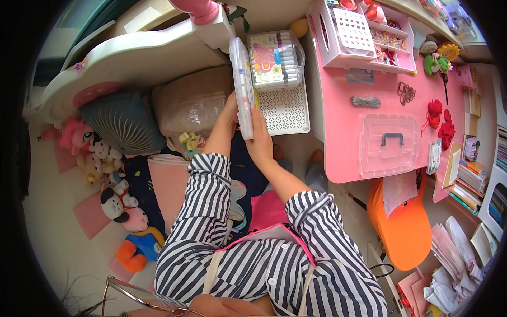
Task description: The person organizes craft supplies at a pink desk, moving containers of markers, pens, and small accessories into drawers and storage boxes. They open and close plastic cases, place items into compartments, and rearrange objects on the desk and shelves.
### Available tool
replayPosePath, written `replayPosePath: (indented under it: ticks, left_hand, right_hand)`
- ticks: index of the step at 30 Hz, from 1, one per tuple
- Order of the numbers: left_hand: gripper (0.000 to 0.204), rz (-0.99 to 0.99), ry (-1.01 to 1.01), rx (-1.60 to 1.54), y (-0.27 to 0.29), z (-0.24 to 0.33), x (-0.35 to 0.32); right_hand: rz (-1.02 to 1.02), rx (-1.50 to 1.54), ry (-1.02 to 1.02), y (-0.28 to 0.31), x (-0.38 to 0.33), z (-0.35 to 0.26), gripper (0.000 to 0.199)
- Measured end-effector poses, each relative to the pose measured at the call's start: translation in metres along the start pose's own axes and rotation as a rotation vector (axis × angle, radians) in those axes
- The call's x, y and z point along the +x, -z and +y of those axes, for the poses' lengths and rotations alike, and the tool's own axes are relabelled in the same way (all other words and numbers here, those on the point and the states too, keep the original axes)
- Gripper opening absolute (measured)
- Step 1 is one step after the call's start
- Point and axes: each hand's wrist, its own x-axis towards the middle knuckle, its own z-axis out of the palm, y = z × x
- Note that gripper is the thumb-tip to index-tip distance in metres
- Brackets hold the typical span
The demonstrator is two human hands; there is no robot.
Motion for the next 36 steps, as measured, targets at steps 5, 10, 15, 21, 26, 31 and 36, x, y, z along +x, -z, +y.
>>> replayPosePath:
  ticks: [5, 10, 15, 21, 26, 31, 36]
  left_hand:
    - [0.079, -0.044, 0.003, 0.209, 0.024, -0.023, 0.039]
    - [0.080, -0.021, -0.050, 0.259, 0.000, -0.009, 0.021]
    - [0.073, -0.010, -0.156, 0.303, -0.010, -0.003, 0.017]
    - [0.065, 0.063, -0.180, 0.280, -0.017, 0.004, 0.012]
    - [0.057, 0.160, -0.304, 0.224, 0.013, -0.020, 0.039]
    - [0.065, 0.060, -0.528, 0.048, -0.039, -0.007, -0.043]
    - [0.074, 0.245, -0.569, 0.469, -0.039, -0.006, -0.062]
  right_hand:
    - [-0.069, 0.040, -0.180, -0.003, 0.002, 0.029, 0.082]
    - [-0.256, -0.068, -0.224, 0.008, 0.004, 0.030, 0.083]
    - [-0.171, -0.074, -0.187, 0.002, 0.006, 0.035, 0.073]
    - [-0.215, -0.149, -0.163, 0.003, 0.010, 0.034, 0.072]
    - [-0.368, -0.059, -0.168, 0.019, 0.017, 0.008, 0.078]
    - [-0.303, -0.033, 0.029, 0.051, 0.028, -0.032, 0.088]
    - [-0.558, -0.073, -0.033, 0.066, 0.041, -0.033, 0.083]
